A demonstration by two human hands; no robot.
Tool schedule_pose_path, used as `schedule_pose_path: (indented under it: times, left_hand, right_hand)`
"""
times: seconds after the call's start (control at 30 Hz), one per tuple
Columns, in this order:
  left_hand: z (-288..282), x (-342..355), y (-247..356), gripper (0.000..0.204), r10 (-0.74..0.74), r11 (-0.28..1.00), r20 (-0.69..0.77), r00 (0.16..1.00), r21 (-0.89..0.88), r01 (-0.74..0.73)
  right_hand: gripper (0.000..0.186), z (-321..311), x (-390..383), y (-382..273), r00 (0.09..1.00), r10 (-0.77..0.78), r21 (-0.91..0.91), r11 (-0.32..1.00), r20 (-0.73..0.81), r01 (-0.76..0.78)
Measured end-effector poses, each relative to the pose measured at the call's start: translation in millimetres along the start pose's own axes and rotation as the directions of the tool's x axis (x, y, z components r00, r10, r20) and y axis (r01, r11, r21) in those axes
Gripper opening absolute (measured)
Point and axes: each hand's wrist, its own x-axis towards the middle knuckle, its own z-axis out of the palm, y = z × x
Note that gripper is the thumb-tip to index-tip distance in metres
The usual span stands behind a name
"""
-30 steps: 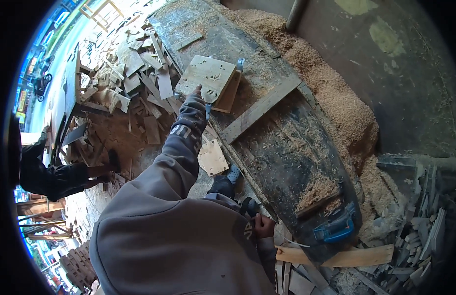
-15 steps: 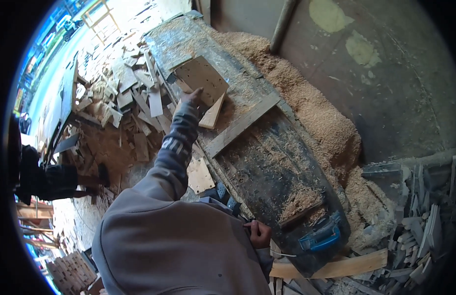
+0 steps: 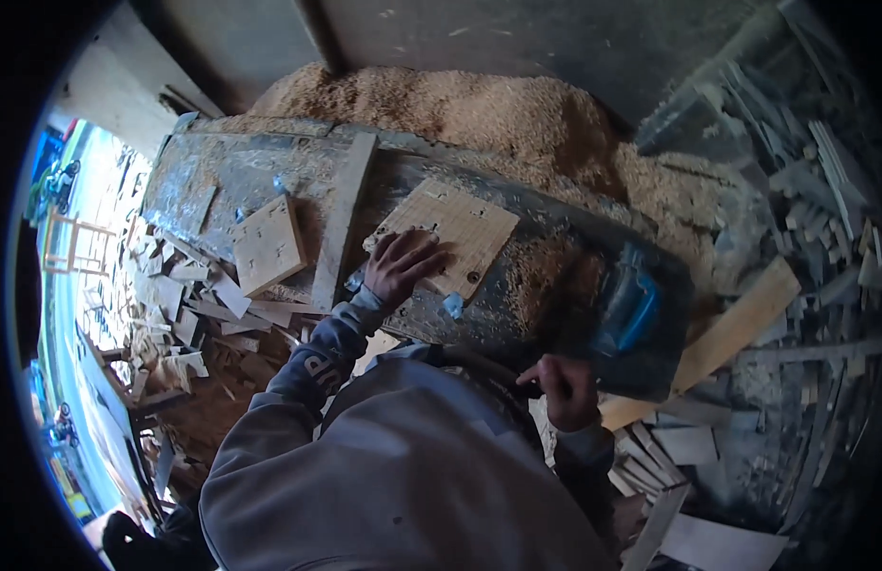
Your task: Using a hammer and chisel to carve or shape a piece of wood on a workbench.
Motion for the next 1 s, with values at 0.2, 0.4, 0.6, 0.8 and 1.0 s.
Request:
schedule_pose_path:
  times: [0.2, 0.4, 0.6, 0.8, 1.0]
  left_hand:
    - [64.0, -21.2, 24.7, 0.05, 0.026, 0.995, 0.184, 0.983, -0.1, -0.008]
    - [68.9, -22.8, 30.1, 0.058, -0.02, 1.0, 0.29, 0.957, -0.006, 0.023]
    - [77.8, -31.0, 33.2, 0.059, -0.087, 0.995, 0.293, 0.952, -0.024, 0.099]
    - [53.6, -0.9, 30.0, 0.056, -0.062, 0.992, 0.24, 0.969, -0.093, 0.086]
    - [-42.4, 78.5, 26.9, 0.047, -0.169, 0.922, 0.575, 0.8, -0.195, 0.335]
  right_hand:
    - [0.032, 4.3, 6.4, 9.7, 0.993, 0.026, -0.13, 0.992, 0.119, -0.01]
    - [0.033, 2.3, 9.8, 26.7, 0.992, 0.065, -0.068, 0.996, 0.108, -0.057]
    - [0.032, 1.8, 18.5, 23.4, 0.981, 0.129, -0.117, 0.987, 0.148, -0.112]
    - [0.032, -0.1, 13.7, 25.4, 0.983, 0.146, -0.11, 0.985, 0.111, -0.134]
    - [0.031, 6.3, 15.3, 33.2, 0.984, 0.174, -0.054, 0.984, 0.024, -0.173]
